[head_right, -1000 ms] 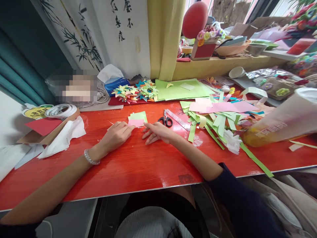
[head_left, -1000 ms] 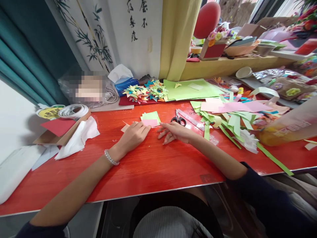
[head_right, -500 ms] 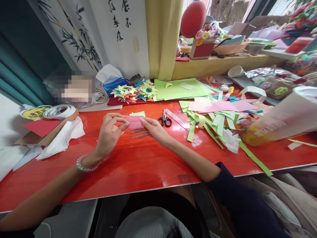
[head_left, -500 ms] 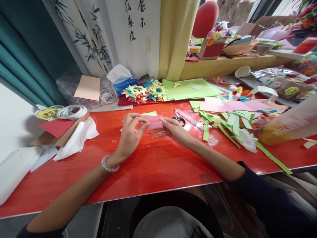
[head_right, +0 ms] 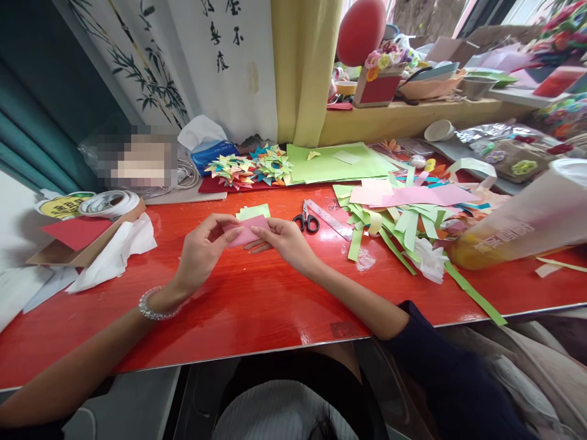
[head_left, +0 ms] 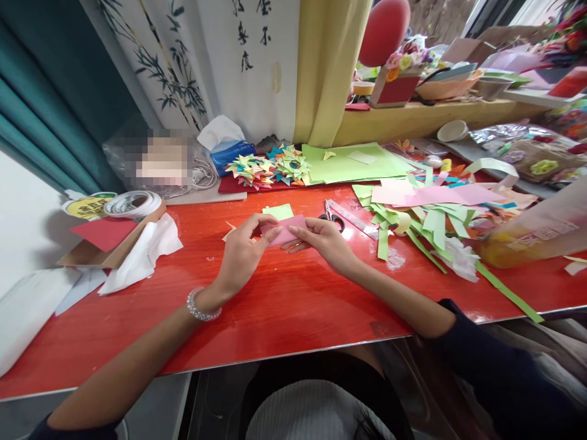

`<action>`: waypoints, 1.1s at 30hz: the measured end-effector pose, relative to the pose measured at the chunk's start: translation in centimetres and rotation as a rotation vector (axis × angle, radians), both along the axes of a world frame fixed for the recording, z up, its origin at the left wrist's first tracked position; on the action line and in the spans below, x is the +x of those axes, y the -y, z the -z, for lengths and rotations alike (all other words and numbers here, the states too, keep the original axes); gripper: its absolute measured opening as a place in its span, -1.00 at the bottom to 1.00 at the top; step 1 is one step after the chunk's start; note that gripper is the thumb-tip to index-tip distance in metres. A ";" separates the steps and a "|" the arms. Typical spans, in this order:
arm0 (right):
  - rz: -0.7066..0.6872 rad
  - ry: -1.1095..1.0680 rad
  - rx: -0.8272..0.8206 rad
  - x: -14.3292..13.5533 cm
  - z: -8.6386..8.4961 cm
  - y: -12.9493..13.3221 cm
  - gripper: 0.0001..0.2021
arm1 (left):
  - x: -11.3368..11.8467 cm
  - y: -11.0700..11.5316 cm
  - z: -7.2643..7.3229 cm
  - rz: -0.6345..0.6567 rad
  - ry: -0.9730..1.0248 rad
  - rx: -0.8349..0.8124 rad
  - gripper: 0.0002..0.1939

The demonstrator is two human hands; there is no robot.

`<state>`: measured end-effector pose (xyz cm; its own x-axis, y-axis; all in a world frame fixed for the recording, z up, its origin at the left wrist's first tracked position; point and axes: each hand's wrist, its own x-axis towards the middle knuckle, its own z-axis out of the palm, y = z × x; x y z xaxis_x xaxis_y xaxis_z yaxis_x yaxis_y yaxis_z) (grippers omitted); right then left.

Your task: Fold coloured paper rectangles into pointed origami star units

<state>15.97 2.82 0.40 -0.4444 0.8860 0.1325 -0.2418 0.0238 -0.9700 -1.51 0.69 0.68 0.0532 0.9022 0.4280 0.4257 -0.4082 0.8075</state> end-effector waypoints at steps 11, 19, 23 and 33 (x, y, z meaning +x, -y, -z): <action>0.119 -0.006 -0.019 -0.1 0.3 0.2 -0.74 | 0.2 0.1 0.1 0.096 0.061 -0.076 -0.69; 0.114 0.003 -0.040 -0.2 0.4 0.5 -0.71 | 0.1 0.1 0.3 0.070 0.075 -0.076 -0.74; 0.100 -0.012 -0.036 -0.2 0.4 0.4 -0.75 | 0.2 0.1 0.3 0.076 0.075 -0.068 -0.78; 0.108 -0.003 -0.022 -0.2 0.4 0.4 -0.77 | 0.1 0.1 0.0 0.097 0.068 -0.101 -0.78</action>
<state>15.81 2.41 0.00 -0.3456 0.9315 0.1135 -0.2416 0.0285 -0.9699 -1.38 0.62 0.66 0.1165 0.9329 0.3408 0.3311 -0.3600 0.8723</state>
